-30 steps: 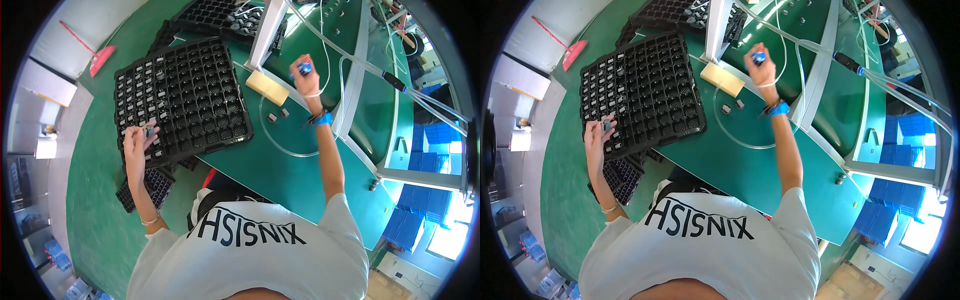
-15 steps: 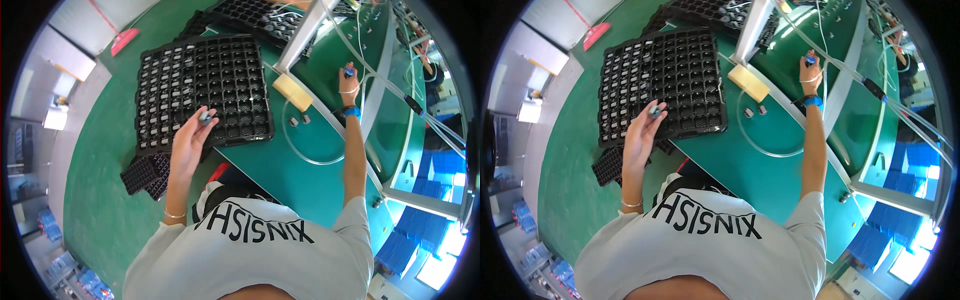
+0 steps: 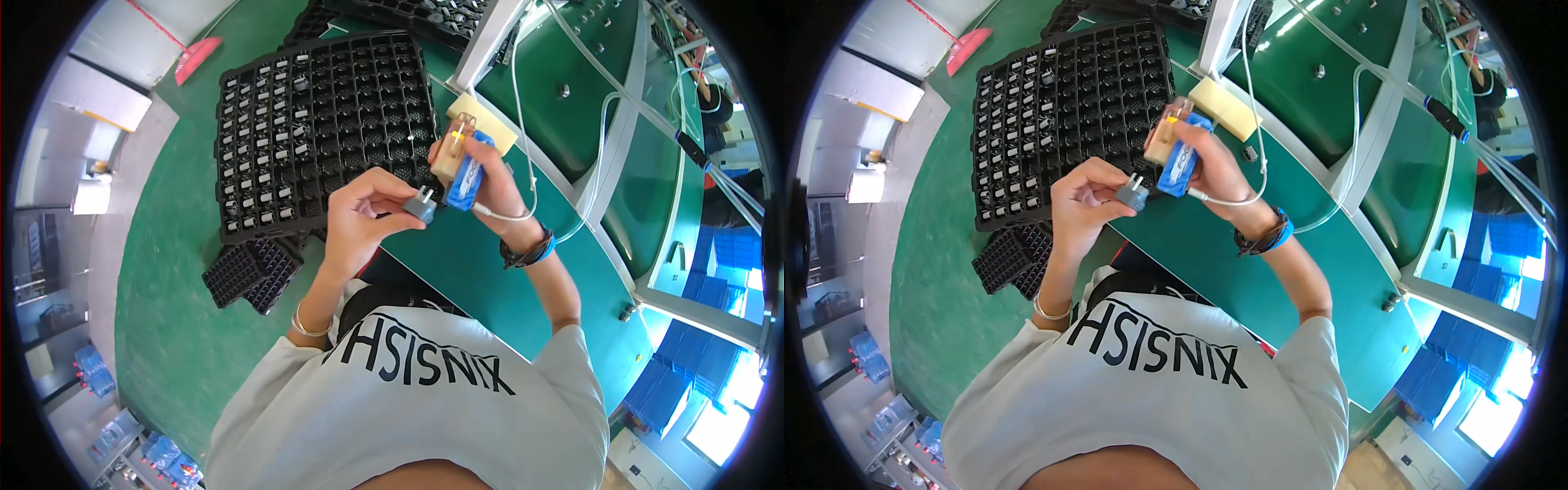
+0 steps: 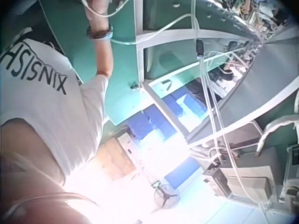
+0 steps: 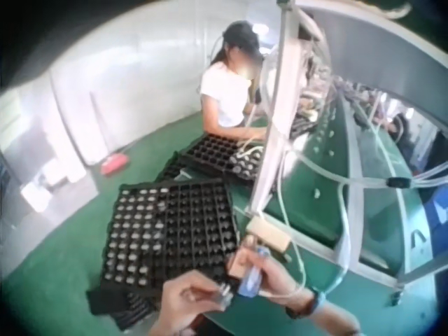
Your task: Assembling small electronic components into a fixture at a factory station.
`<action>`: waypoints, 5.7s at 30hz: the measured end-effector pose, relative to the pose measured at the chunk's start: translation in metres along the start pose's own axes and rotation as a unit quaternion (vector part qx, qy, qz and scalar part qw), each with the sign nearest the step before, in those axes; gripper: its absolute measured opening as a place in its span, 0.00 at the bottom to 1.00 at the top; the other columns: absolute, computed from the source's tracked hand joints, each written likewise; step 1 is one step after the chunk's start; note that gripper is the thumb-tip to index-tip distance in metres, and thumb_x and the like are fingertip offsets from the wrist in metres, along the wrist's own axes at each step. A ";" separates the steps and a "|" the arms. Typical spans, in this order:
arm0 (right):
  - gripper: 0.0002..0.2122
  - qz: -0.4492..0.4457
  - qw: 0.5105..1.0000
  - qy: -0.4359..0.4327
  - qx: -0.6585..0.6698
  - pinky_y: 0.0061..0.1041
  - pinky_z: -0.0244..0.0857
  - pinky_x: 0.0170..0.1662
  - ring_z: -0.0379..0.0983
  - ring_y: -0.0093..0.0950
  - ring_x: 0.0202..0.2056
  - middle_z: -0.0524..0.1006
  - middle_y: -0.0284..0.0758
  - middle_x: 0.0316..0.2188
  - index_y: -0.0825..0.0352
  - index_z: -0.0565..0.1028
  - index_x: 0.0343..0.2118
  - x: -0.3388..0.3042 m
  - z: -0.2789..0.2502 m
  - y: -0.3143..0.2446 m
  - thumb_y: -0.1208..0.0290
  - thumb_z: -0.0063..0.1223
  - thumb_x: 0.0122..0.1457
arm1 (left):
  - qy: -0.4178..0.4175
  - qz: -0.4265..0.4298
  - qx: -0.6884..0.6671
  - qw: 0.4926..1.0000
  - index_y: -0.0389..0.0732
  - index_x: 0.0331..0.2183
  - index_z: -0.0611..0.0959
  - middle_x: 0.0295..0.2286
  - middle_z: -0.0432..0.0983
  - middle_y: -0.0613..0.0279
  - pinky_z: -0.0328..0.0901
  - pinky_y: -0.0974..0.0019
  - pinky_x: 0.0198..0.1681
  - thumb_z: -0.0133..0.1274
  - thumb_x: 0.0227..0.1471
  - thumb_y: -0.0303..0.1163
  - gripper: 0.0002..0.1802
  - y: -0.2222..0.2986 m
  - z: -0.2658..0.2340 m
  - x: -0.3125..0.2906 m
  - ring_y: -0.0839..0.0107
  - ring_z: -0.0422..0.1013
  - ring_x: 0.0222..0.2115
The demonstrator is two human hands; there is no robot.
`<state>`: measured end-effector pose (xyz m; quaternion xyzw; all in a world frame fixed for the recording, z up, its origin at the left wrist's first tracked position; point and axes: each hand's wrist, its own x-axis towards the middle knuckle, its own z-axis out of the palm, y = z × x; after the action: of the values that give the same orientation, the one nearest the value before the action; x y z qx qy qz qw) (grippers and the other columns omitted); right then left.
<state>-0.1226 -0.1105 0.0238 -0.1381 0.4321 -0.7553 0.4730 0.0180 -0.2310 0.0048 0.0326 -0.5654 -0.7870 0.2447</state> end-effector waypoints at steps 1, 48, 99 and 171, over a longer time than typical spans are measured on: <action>0.17 0.008 1.000 0.006 -0.001 0.21 0.65 0.38 0.70 0.25 0.35 0.72 0.38 0.35 0.65 0.65 0.43 -0.004 0.002 0.002 0.59 0.43 0.56 | -0.020 -0.002 0.016 1.000 0.30 0.30 0.76 0.30 0.72 0.57 0.70 0.71 0.35 0.60 0.34 0.13 0.15 -0.001 0.004 0.000 0.70 0.73 0.29; 0.16 0.060 0.996 -0.005 -0.063 0.21 0.65 0.40 0.70 0.22 0.36 0.72 0.35 0.36 0.69 0.67 0.42 -0.034 -0.015 0.027 0.61 0.37 0.59 | -0.090 0.123 0.214 0.965 0.34 0.30 0.79 0.34 0.66 0.59 0.68 0.73 0.39 0.62 0.29 0.13 0.19 -0.015 0.007 -0.007 0.72 0.69 0.34; 0.16 -0.311 0.705 0.227 -0.595 0.36 0.66 0.29 0.71 0.46 0.25 0.73 0.47 0.22 0.68 0.69 0.38 0.050 -0.116 -0.006 0.68 0.55 0.46 | 0.061 -0.026 0.681 0.730 0.35 0.30 0.76 0.27 0.70 0.59 0.64 0.68 0.32 0.53 0.45 0.23 0.06 0.011 -0.122 0.025 0.67 0.69 0.26; 0.19 -0.221 0.693 0.142 -0.671 0.40 0.64 0.33 0.69 0.49 0.30 0.73 0.50 0.26 0.66 0.67 0.42 0.034 -0.065 0.015 0.67 0.56 0.47 | 0.045 -0.196 -0.134 0.970 0.29 0.52 0.62 0.50 0.61 0.42 0.63 0.68 0.52 0.39 0.57 0.28 0.22 -0.001 -0.009 0.003 0.57 0.65 0.47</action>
<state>-0.1718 -0.1076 -0.0330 -0.4011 0.8433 -0.3576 0.0070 0.0176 -0.2397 0.0016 0.1450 -0.4261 -0.8858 0.1133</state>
